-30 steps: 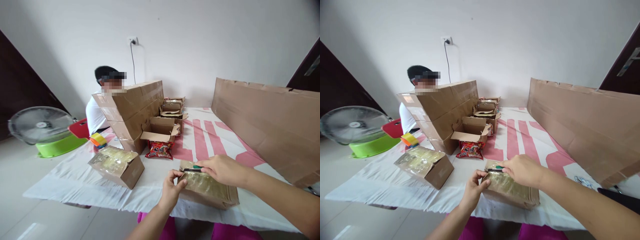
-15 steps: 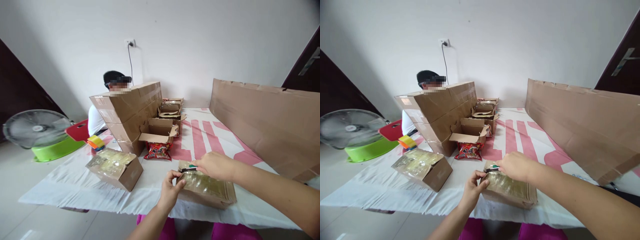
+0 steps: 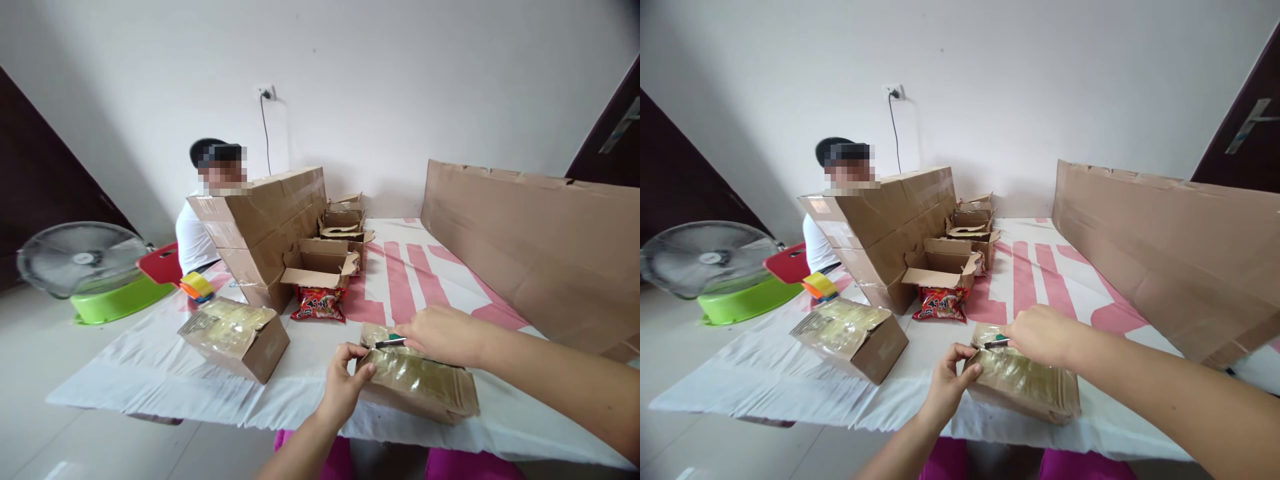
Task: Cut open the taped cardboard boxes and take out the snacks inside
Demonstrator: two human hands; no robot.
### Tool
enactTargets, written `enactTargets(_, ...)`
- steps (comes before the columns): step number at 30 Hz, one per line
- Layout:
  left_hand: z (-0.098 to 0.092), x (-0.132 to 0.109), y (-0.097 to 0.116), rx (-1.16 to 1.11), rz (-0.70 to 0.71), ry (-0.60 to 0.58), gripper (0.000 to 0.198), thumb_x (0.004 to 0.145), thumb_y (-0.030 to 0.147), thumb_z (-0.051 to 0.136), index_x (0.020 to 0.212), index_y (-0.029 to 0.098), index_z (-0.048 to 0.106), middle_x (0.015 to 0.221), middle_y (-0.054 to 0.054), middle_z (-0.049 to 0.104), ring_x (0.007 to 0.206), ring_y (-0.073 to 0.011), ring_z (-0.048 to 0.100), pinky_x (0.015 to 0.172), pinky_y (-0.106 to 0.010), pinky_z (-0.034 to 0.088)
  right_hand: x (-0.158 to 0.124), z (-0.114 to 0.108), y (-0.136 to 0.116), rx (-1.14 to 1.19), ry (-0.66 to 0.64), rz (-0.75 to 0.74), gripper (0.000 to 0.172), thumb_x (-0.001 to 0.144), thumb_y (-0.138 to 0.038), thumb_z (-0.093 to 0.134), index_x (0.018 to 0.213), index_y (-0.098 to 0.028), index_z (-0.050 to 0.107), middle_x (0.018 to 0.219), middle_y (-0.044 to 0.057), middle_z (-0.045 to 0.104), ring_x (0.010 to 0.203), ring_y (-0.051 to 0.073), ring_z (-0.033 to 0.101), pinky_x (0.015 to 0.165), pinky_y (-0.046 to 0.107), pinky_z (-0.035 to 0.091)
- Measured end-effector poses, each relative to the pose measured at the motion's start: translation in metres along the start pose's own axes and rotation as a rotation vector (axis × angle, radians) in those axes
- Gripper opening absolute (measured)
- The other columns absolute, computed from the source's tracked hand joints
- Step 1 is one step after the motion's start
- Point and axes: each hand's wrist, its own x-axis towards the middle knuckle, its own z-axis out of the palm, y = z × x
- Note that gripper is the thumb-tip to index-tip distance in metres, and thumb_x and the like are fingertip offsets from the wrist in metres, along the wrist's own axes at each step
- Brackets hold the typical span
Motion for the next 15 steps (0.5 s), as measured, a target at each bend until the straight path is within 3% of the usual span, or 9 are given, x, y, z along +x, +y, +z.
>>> enactTargets(8,0.001,0.001,0.003,0.015,0.007,-0.043,0.03,0.066,0.04,0.078,0.082,0.019,0.065,0.083,-0.003,0.065,0.085,-0.0217,0.06,0.082,-0.033,0.046,-0.005,0.01,0.0,0.005,0.027,0.01,0.026,0.095,-0.026,0.051,0.11,-0.022,0.071,0.084,0.009,0.077,0.074,0.026,0.073,0.054,0.028,0.038)
enactTargets(15,0.011,-0.005,0.004,-0.03,0.005,-0.09,0.037,0.066,0.039,0.079,0.093,0.02,0.063,0.091,-0.004,0.063,0.089,-0.0223,0.059,0.084,-0.034,0.045,-0.025,0.01,0.008,0.069,-0.006,0.054,0.023,0.092,-0.024,0.052,0.101,-0.024,0.074,0.078,0.008,0.076,0.071,0.027,0.072,0.051,0.027,0.033)
